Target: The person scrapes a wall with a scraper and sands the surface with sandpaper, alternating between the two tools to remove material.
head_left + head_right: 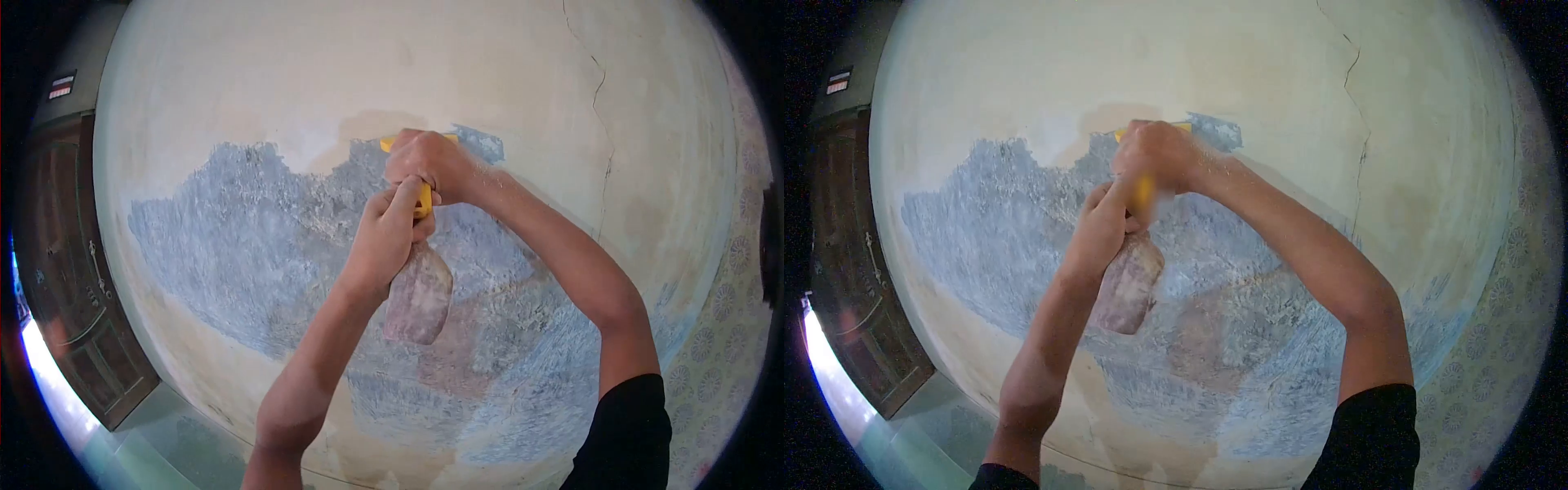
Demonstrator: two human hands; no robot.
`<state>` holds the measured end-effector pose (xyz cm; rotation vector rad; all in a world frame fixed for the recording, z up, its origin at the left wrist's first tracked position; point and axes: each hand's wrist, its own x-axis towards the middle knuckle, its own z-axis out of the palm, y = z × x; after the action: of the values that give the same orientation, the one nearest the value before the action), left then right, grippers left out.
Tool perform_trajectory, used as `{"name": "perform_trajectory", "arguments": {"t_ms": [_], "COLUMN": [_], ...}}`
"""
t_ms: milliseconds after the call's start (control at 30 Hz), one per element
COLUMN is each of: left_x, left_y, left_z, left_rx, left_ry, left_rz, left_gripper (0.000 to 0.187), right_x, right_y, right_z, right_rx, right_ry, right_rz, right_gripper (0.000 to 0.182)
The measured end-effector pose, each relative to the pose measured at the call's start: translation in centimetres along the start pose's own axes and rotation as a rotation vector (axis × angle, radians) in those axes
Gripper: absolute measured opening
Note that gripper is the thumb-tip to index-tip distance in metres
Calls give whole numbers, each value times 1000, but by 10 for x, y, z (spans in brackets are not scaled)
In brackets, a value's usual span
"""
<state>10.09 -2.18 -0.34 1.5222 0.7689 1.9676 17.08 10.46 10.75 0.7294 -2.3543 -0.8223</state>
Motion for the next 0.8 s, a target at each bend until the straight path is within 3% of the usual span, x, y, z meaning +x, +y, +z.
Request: {"name": "perform_trajectory", "arguments": {"t_ms": [467,533,800], "left_x": [7,4,4], "left_y": [-5,-5,2], "left_z": [2,3,5], "left_rx": [-39,-51,-83], "left_ry": [3,6,-47], "left_rz": [8,-6,-14], "left_gripper": [34,34,34], "right_x": [2,-1,-14], "right_y": [8,3,-3], "right_z": [-4,-1,-1], "right_rx": [34,43,90], "right_ry": [-50,28,-37], "right_rz": [-61,35,45], "right_gripper": [29,30,28]}}
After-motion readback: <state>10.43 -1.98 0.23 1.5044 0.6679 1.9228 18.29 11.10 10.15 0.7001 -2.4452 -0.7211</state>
